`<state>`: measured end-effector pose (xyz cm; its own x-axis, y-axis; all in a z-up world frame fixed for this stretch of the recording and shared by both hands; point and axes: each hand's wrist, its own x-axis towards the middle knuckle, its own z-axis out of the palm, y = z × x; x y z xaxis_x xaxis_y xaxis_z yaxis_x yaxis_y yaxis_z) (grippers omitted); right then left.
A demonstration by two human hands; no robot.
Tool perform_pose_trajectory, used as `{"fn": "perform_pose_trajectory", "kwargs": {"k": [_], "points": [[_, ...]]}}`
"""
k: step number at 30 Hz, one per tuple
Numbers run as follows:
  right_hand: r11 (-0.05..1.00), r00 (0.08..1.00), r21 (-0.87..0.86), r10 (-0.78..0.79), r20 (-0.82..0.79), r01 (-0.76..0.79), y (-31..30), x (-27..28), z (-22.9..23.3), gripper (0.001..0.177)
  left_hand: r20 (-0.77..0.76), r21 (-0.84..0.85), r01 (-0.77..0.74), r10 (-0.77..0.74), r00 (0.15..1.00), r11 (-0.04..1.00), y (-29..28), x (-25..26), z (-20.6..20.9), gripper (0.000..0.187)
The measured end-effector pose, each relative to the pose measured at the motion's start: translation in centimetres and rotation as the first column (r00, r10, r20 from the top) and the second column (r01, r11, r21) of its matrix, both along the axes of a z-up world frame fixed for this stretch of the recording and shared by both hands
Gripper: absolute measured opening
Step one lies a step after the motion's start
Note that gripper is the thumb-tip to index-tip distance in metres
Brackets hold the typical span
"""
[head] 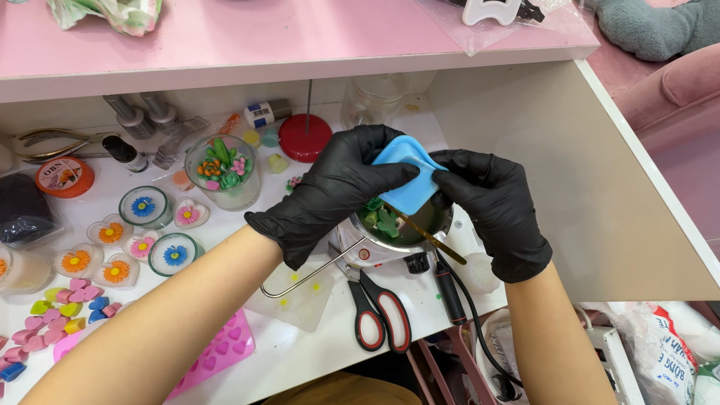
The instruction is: Making candles by melting wax and using molds.
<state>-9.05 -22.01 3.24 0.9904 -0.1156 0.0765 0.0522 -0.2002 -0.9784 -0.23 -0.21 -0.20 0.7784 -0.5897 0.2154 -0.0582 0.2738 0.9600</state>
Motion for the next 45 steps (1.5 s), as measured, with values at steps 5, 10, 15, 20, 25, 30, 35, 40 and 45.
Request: {"fn": "perform_pose_trajectory", "kwargs": {"k": [5, 10, 15, 20, 25, 30, 35, 40, 45], "points": [[0.999, 0.999, 0.035, -0.004, -0.032, 0.005, -0.3, 0.6, -0.6, 0.029, 0.031, 0.044, -0.028, 0.027, 0.999, 0.999, -0.1, -0.4, 0.3, 0.041], [0.996, 0.997, 0.079, -0.044, -0.061, 0.049, -0.2, 1.4, -1.6, 0.025, 0.066, 0.065, -0.045, 0.041, 0.997, 0.997, -0.6, -0.5, -0.1, 0.040], [1.000, 0.999, 0.012, -0.012, -0.042, 0.013, 0.1, 1.7, -1.1, 0.022, 0.011, 0.031, -0.038, 0.037, 0.999, 0.999, -0.6, -0.6, -0.1, 0.041], [0.985, 0.980, 0.167, 0.065, -0.186, -0.033, 0.2, 1.1, 0.8, 0.034, -0.016, 0.027, -0.032, 0.033, 0.999, 0.999, 0.2, -0.7, -0.3, 0.044], [0.951, 0.967, 0.272, 0.197, -0.162, -0.148, -0.1, 0.7, 1.0, 0.044, -0.069, 0.088, -0.077, 0.083, 0.994, 0.993, 0.8, -0.9, 0.6, 0.044], [0.987, 0.984, 0.136, 0.107, -0.142, -0.088, 0.0, 0.8, 0.2, 0.039, -0.087, 0.106, -0.065, 0.075, 0.993, 0.992, 0.7, -0.9, 0.6, 0.041], [0.995, 0.990, 0.097, 0.027, -0.135, -0.014, 0.1, 1.5, -1.3, 0.032, 0.112, 0.143, -0.152, 0.137, 0.984, 0.978, -0.1, -1.0, 0.1, 0.040], [0.999, 0.990, -0.025, 0.030, -0.139, -0.034, 1.3, 1.0, 1.2, 0.025, 0.318, 0.220, -0.264, 0.186, 0.930, 0.939, 0.3, -1.1, 1.4, 0.041], [0.987, 0.999, -0.150, 0.048, -0.020, -0.051, 0.7, 0.1, 1.6, 0.043, 0.286, 0.350, -0.315, 0.219, 0.933, 0.882, 0.8, -1.0, 1.6, 0.035]]}}
